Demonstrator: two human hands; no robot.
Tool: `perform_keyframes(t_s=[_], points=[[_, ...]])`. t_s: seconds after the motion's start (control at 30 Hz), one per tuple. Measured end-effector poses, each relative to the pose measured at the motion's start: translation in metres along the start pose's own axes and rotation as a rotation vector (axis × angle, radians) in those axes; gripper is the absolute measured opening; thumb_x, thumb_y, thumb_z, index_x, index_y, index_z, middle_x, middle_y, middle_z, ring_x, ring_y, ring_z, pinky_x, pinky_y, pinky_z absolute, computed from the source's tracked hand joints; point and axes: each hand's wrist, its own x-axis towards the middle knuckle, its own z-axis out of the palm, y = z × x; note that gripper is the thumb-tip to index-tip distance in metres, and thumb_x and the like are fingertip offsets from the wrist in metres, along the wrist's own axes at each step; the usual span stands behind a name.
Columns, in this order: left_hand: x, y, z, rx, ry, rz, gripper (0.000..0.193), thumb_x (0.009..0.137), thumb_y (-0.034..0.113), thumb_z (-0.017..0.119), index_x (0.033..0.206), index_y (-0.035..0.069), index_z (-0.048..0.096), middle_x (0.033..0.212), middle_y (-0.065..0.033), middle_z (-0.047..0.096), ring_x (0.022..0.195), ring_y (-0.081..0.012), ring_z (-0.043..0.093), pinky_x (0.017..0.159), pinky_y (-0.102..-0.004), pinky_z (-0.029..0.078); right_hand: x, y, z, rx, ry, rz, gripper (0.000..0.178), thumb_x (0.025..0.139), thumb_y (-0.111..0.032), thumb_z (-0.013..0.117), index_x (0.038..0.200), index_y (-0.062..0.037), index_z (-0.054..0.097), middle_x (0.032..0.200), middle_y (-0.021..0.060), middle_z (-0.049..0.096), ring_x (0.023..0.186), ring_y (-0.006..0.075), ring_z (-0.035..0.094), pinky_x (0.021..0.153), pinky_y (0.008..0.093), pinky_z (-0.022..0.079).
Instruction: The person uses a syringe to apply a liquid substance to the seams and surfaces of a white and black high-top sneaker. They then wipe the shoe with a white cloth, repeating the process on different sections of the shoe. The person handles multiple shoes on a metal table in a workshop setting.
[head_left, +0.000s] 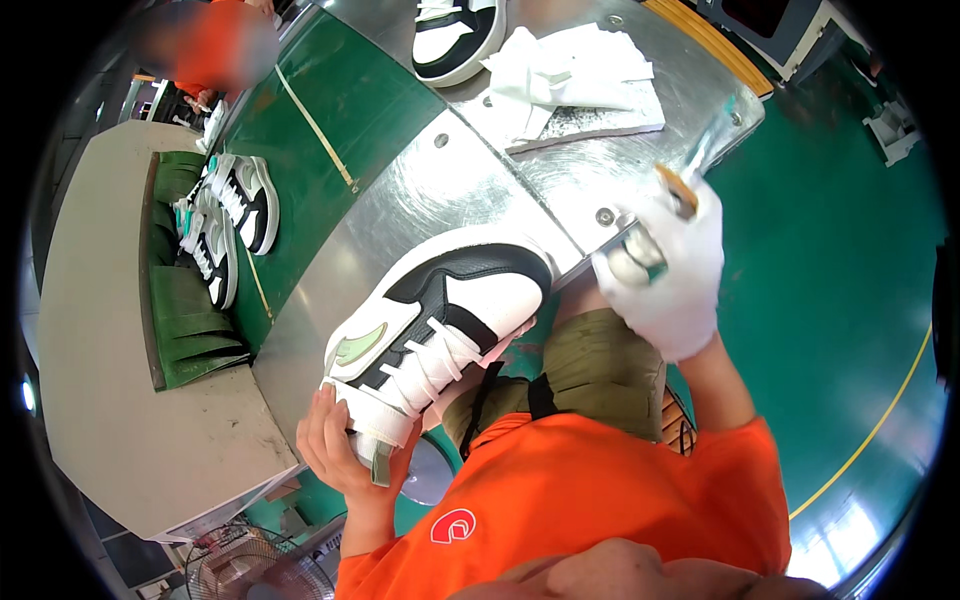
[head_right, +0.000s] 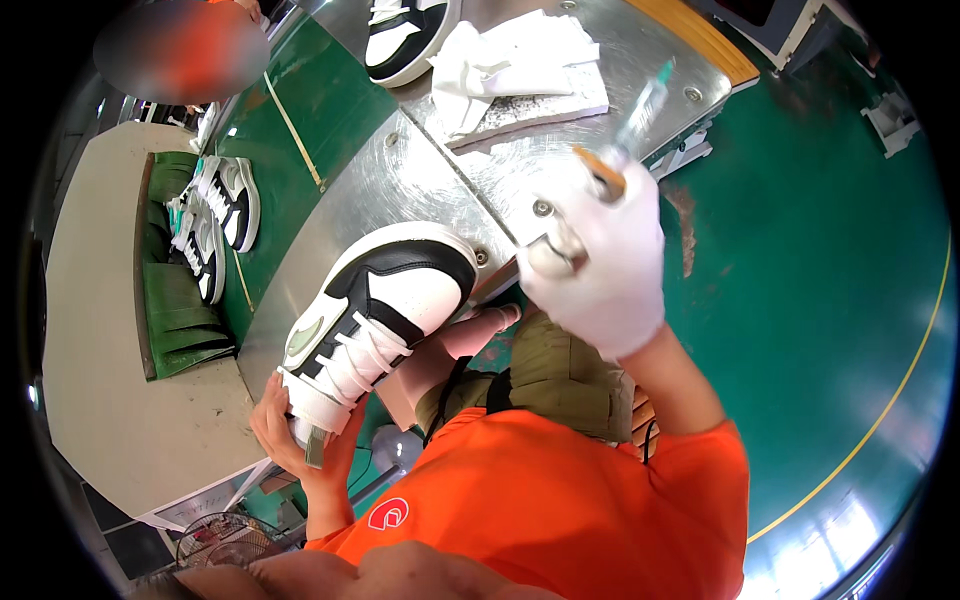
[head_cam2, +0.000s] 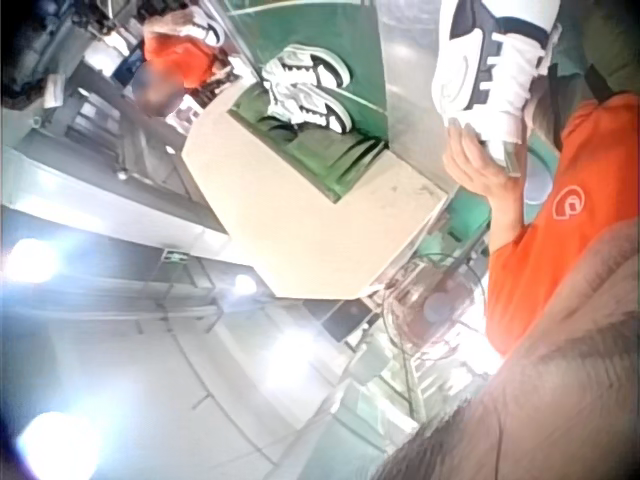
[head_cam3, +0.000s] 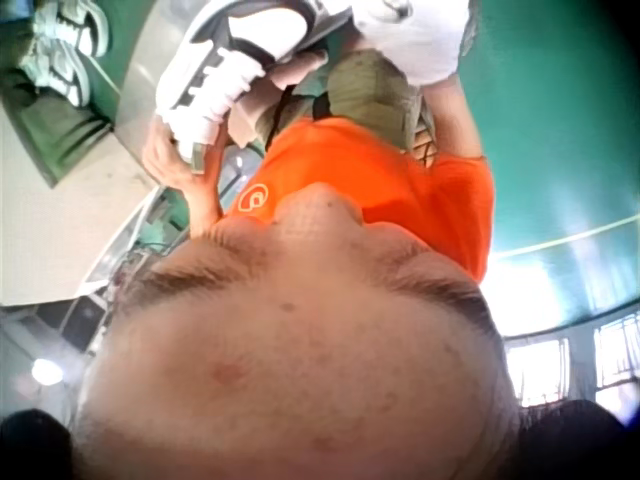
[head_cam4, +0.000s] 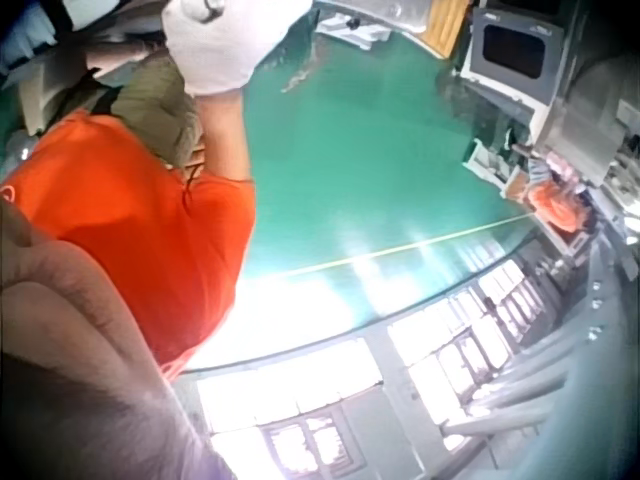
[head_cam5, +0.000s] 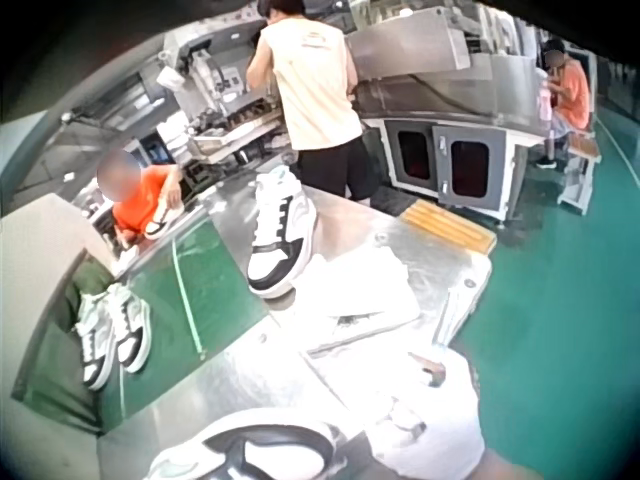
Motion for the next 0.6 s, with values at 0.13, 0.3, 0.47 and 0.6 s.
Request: perform_keyframes(t_s=[0.13,0.3,0.47,0.6], points=[[0.002,-0.004,0.005,-0.023,-0.005,0.002,0.089,0.056,0.025,0.095,0.128,0.007,0.046,0.121,-0.0166,0.059,0.102,-0.0317,0.058,0.083,-0.0399,0.048,0.042,0.009,0.032,-0.017,0.094,-0.187,0.044,0.062,-0.001,0.072,0.104,-0.0056,0.063,0.103,0.0074,0.048,0.065,0.0096,0.049,0.069,0.0268,0.049],[0.008,-0.009,0.005,0.002,-0.027,0.028,0.089,0.055,0.027,0.095,0.127,0.006,0.047,0.118,-0.0154,0.061,0.100,-0.0308,0.059,0.082,-0.0388,0.048,0.068,0.005,0.065,-0.108,0.029,-0.311,0.033,0.063,-0.022,0.073,0.094,-0.0125,0.066,0.090,0.0165,0.053,0.073,0.0273,0.059,0.067,0.0383,0.052],[0.010,-0.015,0.004,-0.004,-0.115,-0.021,0.090,0.053,0.029,0.096,0.127,0.005,0.050,0.119,-0.0137,0.062,0.098,-0.0284,0.060,0.082,-0.0379,0.047,0.074,0.006,0.069,-0.072,-0.031,-0.335,0.035,0.061,-0.026,0.073,0.094,-0.0152,0.068,0.092,0.0174,0.052,0.077,0.0313,0.059,0.068,0.0420,0.051],[0.014,-0.021,0.008,-0.057,-0.071,0.025,0.090,0.053,0.029,0.095,0.127,0.006,0.050,0.120,-0.0131,0.062,0.096,-0.0277,0.060,0.082,-0.0382,0.047,0.073,0.007,0.069,-0.080,-0.080,-0.359,0.035,0.062,-0.020,0.076,0.095,-0.0130,0.068,0.099,0.0173,0.049,0.082,0.0296,0.057,0.073,0.0388,0.050]])
